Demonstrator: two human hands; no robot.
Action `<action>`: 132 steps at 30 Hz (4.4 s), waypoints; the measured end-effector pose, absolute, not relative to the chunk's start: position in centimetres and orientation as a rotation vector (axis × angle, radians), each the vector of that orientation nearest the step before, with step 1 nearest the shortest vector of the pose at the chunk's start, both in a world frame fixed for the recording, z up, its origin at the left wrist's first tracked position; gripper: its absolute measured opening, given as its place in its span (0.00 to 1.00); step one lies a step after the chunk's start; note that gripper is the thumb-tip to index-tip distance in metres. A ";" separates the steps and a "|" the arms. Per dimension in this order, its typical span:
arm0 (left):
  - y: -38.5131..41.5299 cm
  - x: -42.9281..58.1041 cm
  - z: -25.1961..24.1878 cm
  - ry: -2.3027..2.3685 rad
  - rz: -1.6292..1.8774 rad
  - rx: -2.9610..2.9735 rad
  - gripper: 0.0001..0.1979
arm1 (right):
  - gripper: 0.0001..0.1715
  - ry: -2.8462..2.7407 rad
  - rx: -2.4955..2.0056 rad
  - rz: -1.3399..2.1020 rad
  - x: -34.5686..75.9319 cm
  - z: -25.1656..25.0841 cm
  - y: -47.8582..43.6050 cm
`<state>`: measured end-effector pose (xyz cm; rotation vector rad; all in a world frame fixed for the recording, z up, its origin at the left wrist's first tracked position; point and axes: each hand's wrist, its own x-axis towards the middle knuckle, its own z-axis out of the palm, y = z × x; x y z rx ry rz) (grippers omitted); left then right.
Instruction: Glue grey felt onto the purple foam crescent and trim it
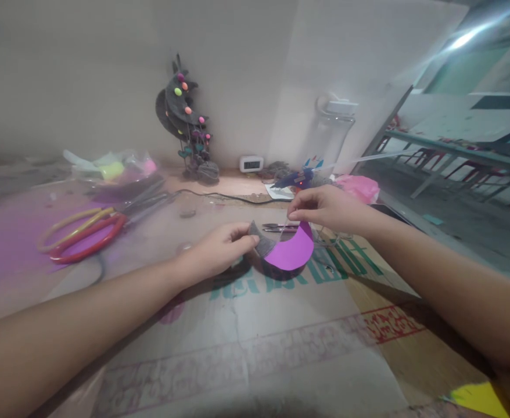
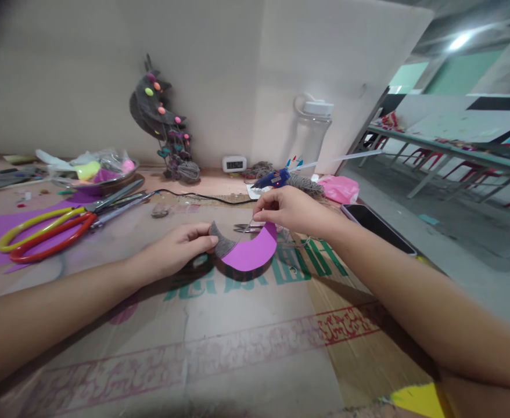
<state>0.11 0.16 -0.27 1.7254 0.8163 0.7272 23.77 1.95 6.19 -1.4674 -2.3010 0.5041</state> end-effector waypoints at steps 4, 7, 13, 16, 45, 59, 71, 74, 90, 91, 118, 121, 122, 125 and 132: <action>0.1 -0.1 -0.3 0.811 0.693 1.758 0.11 | 0.11 -2.271 -1.445 0.504 24.0 5.9 2.4; 0.1 -0.2 -0.3 0.803 0.673 1.785 0.10 | 0.13 -2.255 -1.394 0.541 24.4 5.5 2.9; 0.1 -0.4 -0.3 0.657 0.605 1.664 0.08 | 0.15 -2.211 -1.361 0.646 25.0 5.2 3.5; 0.0 -0.4 -0.3 0.658 0.596 1.589 0.07 | 0.15 -2.281 -1.381 0.762 25.3 5.2 3.7; -0.2 -0.1 0.0 0.844 0.758 1.704 0.09 | 0.10 -1.785 -1.018 1.297 22.7 -0.4 -1.2; -0.2 -0.1 -0.3 0.810 0.719 1.691 0.09 | 0.19 -1.466 -1.202 1.375 21.1 -0.3 -2.3; -0.3 0.0 0.4 0.863 0.852 1.689 0.10 | 0.18 -1.557 -1.218 1.061 21.0 0.8 -2.4; 0.2 0.0 0.2 0.939 1.000 1.763 0.13 | 0.21 -1.514 -1.110 1.048 21.5 0.6 -2.3; -0.3 0.1 0.0 0.966 0.783 1.785 0.17 | 0.27 -1.650 -1.310 1.086 20.7 0.6 -3.1; -0.3 0.1 0.0 0.990 0.760 1.807 0.18 | 0.27 -1.673 -1.312 1.075 20.7 0.6 -3.0; -0.5 0.3 0.4 0.983 0.706 1.905 0.14 | 0.22 -1.915 -1.355 0.850 20.6 0.4 -3.0; -0.3 0.2 0.1 0.960 0.715 1.905 0.15 | 0.22 -1.877 -1.391 0.902 20.6 0.4 -2.9; -0.2 0.2 0.0 0.957 0.727 1.892 0.15 | 0.22 -1.852 -1.396 0.926 20.6 0.3 -2.8; 0.0 0.2 -0.2 0.982 0.795 1.871 0.18 | 0.24 -1.753 -1.372 1.001 20.8 0.1 -2.5; 0.3 0.2 -0.3 1.024 0.782 1.776 0.17 | 0.25 -1.616 -1.289 1.035 20.8 -0.2 -2.3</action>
